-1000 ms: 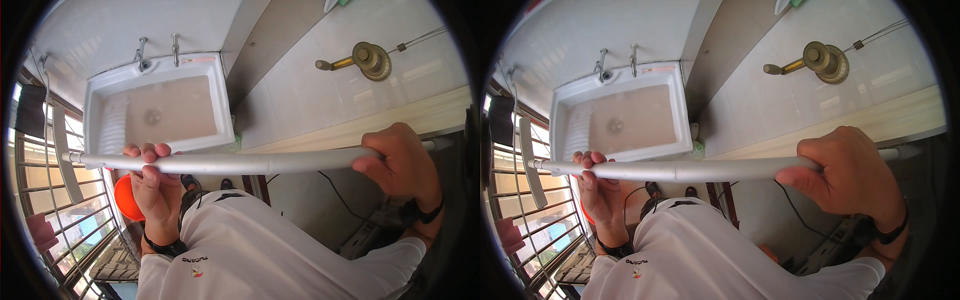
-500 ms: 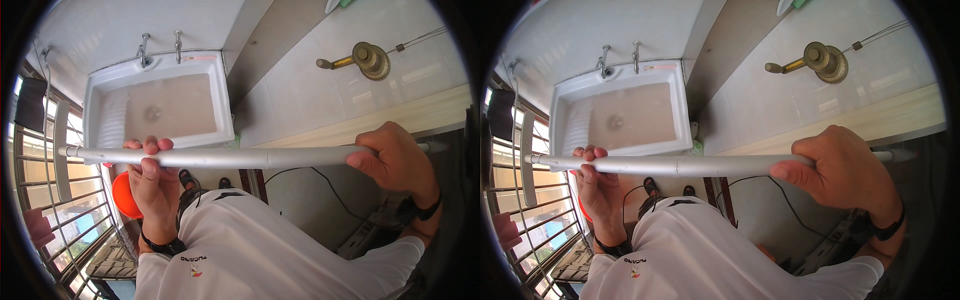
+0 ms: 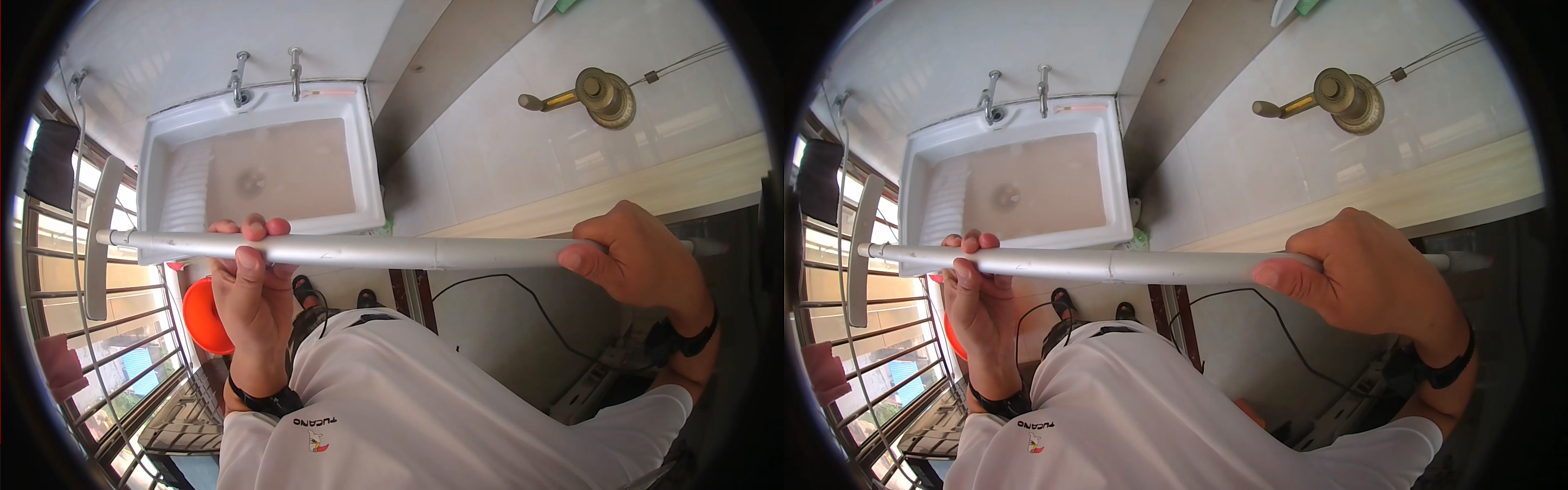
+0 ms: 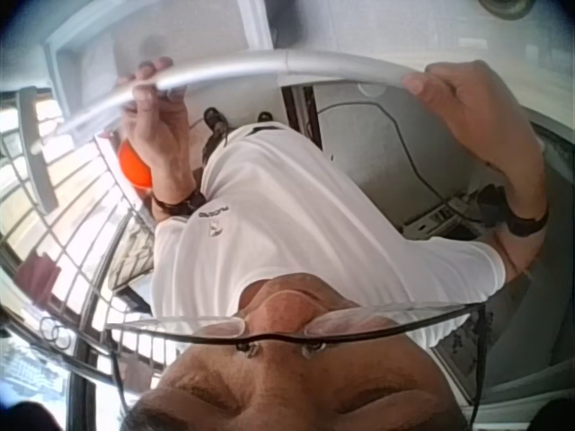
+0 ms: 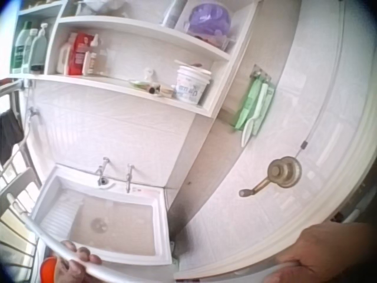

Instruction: The recorder applies glue to repair the handle or blade attachment of a window squeegee.

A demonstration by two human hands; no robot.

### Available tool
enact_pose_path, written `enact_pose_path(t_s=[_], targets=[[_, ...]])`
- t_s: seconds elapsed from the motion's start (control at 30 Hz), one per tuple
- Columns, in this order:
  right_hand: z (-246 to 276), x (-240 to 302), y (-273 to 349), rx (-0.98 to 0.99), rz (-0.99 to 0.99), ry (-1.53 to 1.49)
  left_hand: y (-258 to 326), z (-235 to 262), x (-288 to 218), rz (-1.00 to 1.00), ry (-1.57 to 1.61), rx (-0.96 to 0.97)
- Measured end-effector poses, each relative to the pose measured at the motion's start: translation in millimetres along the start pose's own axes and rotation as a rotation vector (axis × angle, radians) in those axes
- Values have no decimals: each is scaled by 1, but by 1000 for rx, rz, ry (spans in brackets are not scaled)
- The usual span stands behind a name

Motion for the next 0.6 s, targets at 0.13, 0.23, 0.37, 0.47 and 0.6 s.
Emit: enact_pose_path(t_s=[0.13, 0.23, 0.37, 0.47, 0.6], targets=[[-1, 2, 0, -6, 8, -5, 2, 6, -1, 21, 19, -88], [-2, 2, -1, -11, 10, 15, 4, 7, -1, 16, 20, -95], [-3, 2, 0, -31, 13, 21, 4, 8, -1, 10, 27, -81], [-3, 2, 1, -57, 9, 44, 3, 9, -3, 2, 30, -61], [-4, 1, -2, -86, 28, 60, 4, 10, -5, -4, 27, -45]])
Point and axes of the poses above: each hand's wrist, its own y-axis away from the middle knuckle, its own z-axis out of the back of the hand, x = y × z, the point moved 6 cm from there along -y, towards the middle knuckle, and after that the axes turned 12 degrees about x, right-handed, at the moved point
